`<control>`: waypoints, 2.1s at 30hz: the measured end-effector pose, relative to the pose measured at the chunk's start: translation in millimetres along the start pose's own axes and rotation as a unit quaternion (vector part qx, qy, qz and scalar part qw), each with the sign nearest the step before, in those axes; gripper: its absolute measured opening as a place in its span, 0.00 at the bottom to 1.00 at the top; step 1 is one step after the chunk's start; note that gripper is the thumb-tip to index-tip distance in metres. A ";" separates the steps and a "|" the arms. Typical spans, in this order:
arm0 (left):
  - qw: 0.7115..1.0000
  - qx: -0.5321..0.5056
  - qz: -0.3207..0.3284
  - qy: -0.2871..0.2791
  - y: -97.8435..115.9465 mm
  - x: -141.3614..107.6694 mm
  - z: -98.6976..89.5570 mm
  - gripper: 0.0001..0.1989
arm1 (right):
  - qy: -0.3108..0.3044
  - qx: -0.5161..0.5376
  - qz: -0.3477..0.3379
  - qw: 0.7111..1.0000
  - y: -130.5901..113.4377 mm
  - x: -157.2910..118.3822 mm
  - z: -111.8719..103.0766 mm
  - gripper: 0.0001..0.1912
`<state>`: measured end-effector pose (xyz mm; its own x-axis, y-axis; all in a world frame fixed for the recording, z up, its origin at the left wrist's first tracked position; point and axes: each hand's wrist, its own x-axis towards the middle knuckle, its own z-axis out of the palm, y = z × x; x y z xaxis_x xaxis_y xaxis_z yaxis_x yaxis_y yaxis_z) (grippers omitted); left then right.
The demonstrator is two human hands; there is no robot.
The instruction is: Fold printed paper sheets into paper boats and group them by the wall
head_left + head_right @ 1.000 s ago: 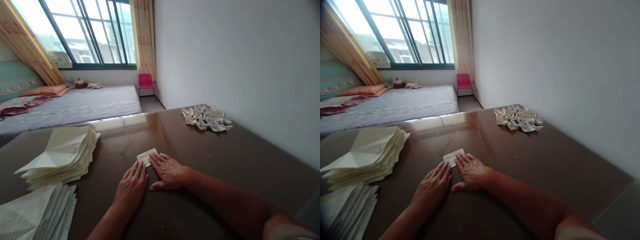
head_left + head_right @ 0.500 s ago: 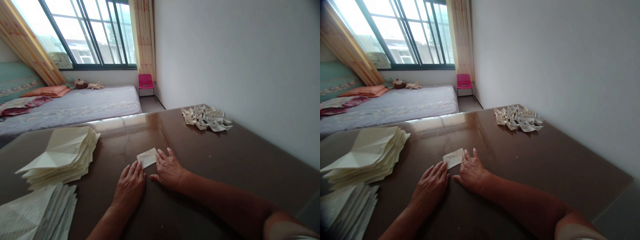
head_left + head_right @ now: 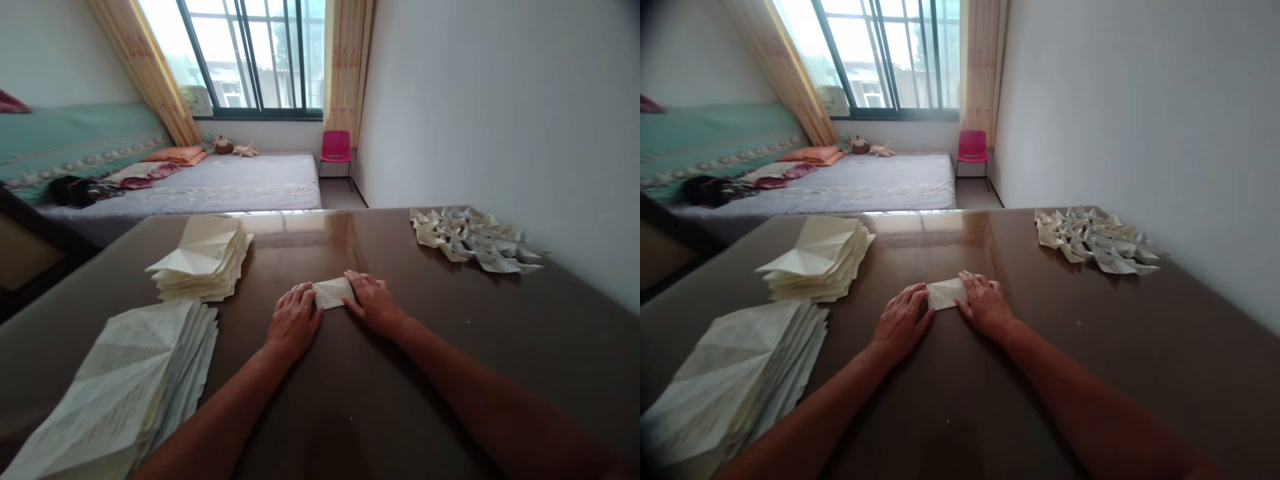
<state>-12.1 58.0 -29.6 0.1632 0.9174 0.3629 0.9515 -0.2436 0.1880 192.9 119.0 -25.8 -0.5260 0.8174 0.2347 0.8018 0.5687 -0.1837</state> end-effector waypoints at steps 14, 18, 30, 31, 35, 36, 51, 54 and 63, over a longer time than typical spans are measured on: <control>0.996 -0.083 0.036 -0.003 -8.3 -0.1 1.9 0.19 | 0.061 0.276 -0.074 0.956 15.4 8.4 -2.4 0.06; 0.993 -0.078 0.085 -0.027 -8.5 -0.8 0.7 0.13 | 0.038 0.283 -0.104 0.953 16.8 8.2 -3.4 0.06; 0.993 -0.015 0.119 -0.004 -1.6 0.0 -5.8 0.11 | 0.040 0.109 -0.125 0.985 5.8 2.2 -10.7 0.18; 0.991 -0.004 0.134 0.003 0.7 0.1 -6.7 0.10 | 0.032 0.083 -0.158 0.983 0.5 0.1 -13.5 0.21; 0.986 0.015 0.168 0.010 7.7 -0.2 -8.1 0.11 | 0.005 0.048 -0.206 0.977 -8.2 -4.7 -18.3 0.14; 0.986 0.009 0.169 0.006 8.2 -0.4 -8.3 0.11 | 0.000 0.051 -0.199 0.979 -5.5 -4.2 -18.1 0.13; 0.983 -0.025 0.175 -0.048 1.3 -2.1 -11.5 0.13 | -0.089 0.220 -0.125 0.963 27.3 10.6 -10.7 0.20; 0.984 -0.018 0.172 -0.048 1.5 -2.6 -10.8 0.12 | -0.053 0.156 -0.048 0.985 22.7 9.8 -6.1 0.20; 0.987 -0.001 0.142 -0.076 5.2 -2.3 -15.3 0.10 | -0.049 0.042 0.010 0.998 10.9 8.3 -4.4 0.17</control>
<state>-11.5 49.8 -15.5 0.4607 0.8485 0.2603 0.8613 -0.4982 0.0998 198.6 131.6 -21.7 -0.5381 0.8317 0.1370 0.7881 0.5541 -0.2679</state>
